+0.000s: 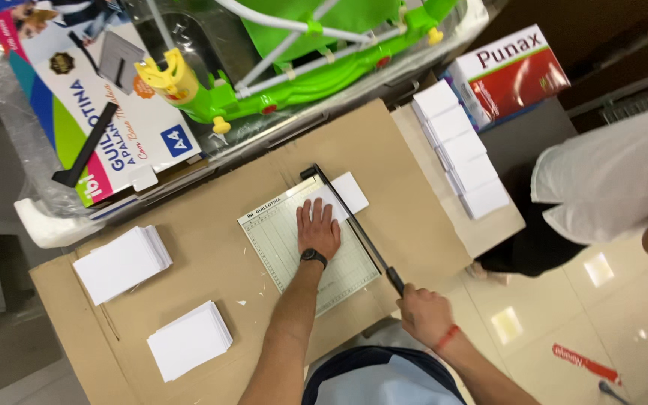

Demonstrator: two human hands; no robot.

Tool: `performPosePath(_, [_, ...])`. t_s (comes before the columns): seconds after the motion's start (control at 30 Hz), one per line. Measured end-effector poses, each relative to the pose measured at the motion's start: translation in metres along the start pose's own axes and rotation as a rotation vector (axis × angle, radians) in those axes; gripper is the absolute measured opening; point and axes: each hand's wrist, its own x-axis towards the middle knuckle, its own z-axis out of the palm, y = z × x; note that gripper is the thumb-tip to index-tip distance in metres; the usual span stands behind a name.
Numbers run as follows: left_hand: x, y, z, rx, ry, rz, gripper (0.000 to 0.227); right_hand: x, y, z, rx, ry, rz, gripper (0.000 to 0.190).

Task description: The person repeatedly picks up stacks of white paper, aligns them on a paper cutter, and cuts them into smaller pieces. The cut pieces are then stacked on the table.

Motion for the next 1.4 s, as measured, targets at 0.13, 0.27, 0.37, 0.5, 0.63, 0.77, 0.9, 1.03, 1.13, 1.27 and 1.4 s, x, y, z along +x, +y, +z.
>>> performPosePath(0.13, [-0.006,0.003,-0.001,0.01,-0.003,-0.002,0.057,0.009,0.012,0.135,0.339,-0.317,0.151,0.04])
performPosePath(0.27, [-0.003,0.001,-0.002,-0.012,0.014,0.005,0.054,-0.02,0.008,0.024,0.52,-0.401,0.071,0.031])
performPosePath(0.37, [-0.004,0.002,-0.002,0.01,0.089,0.02,0.054,-0.046,0.0,-0.121,0.703,-0.092,0.004,0.031])
performPosePath(0.5, [-0.005,0.007,-0.008,0.013,-0.022,-0.056,0.06,0.013,-0.048,-0.248,0.51,0.601,-0.106,0.032])
performPosePath(0.63, [0.003,0.012,-0.035,0.043,-0.023,-0.06,0.06,0.174,-0.092,-0.296,0.693,0.881,-0.198,0.031])
performPosePath(0.77, [-0.002,0.016,-0.056,0.036,-0.151,-0.067,0.063,0.293,-0.116,-0.352,0.753,0.646,-0.23,0.063])
performPosePath(0.9, [0.005,0.013,-0.055,-0.018,-0.181,-0.088,0.063,0.304,-0.105,-0.34,0.862,0.665,-0.421,0.065])
performPosePath(1.03, [0.004,0.007,-0.044,-0.045,0.071,-0.063,0.058,0.335,-0.051,-0.119,0.799,0.194,-0.049,0.063])
performPosePath(1.13, [0.005,0.0,-0.032,-0.042,0.242,-0.088,0.055,0.343,-0.039,0.005,0.813,-0.099,0.025,0.048])
performPosePath(1.27, [0.0,-0.003,-0.007,-0.057,0.069,-0.002,0.052,0.327,-0.027,0.099,1.158,-0.208,0.1,0.049])
performPosePath(1.4, [-0.004,-0.001,-0.001,-0.07,0.019,-0.035,0.072,0.341,0.001,0.104,1.222,-0.094,0.166,0.033])
